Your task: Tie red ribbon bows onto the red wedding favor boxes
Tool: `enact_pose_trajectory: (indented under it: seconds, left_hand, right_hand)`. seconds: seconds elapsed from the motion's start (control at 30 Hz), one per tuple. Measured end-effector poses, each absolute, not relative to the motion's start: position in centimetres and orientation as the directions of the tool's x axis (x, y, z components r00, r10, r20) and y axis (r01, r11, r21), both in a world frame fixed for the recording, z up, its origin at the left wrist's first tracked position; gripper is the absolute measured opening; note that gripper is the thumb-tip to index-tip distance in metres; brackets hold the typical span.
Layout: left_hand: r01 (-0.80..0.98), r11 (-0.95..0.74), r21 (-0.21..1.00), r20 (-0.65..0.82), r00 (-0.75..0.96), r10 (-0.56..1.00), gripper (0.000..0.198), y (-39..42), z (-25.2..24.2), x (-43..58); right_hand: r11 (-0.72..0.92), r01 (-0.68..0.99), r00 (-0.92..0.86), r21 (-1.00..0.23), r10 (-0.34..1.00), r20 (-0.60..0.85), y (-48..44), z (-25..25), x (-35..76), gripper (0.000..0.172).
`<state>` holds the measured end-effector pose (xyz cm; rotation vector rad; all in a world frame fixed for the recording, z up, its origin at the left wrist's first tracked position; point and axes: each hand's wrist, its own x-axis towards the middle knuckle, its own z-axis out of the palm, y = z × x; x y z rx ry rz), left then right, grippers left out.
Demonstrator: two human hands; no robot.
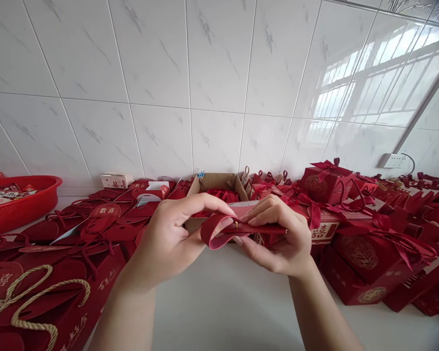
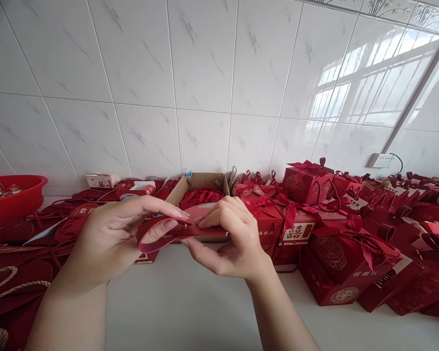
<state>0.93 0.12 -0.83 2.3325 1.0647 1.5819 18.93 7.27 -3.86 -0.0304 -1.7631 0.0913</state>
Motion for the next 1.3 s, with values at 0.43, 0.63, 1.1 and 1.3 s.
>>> enact_pose_trajectory:
  seconds: [0.43,0.63,1.1,1.3]
  left_hand:
    - [0.150,-0.817,0.557,0.709,0.426,0.562,0.019,0.5,-0.6,0.4]
    - [0.079,-0.915,0.395,0.828,0.401,0.392,0.013,1.6,-0.8,1.3]
    - [0.160,-0.969,0.187,0.914,0.335,0.231,0.007,1.1,-0.7,2.5]
    - [0.132,-0.978,0.162,0.934,0.300,0.196,0.010,1.3,-0.7,2.9]
  right_hand:
    - [0.983,-0.183,-0.102,-0.032,0.013,0.995,7.0,-3.6,19.1,0.023]
    - [0.972,-0.234,-0.049,-0.001,-0.011,0.999,6.9,-3.7,19.0,0.020]
    - [0.973,-0.216,0.012,0.077,-0.076,0.997,6.4,-3.2,18.9,0.012]
    - [0.977,-0.178,0.054,0.117,-0.109,0.993,6.7,-3.5,18.7,0.015]
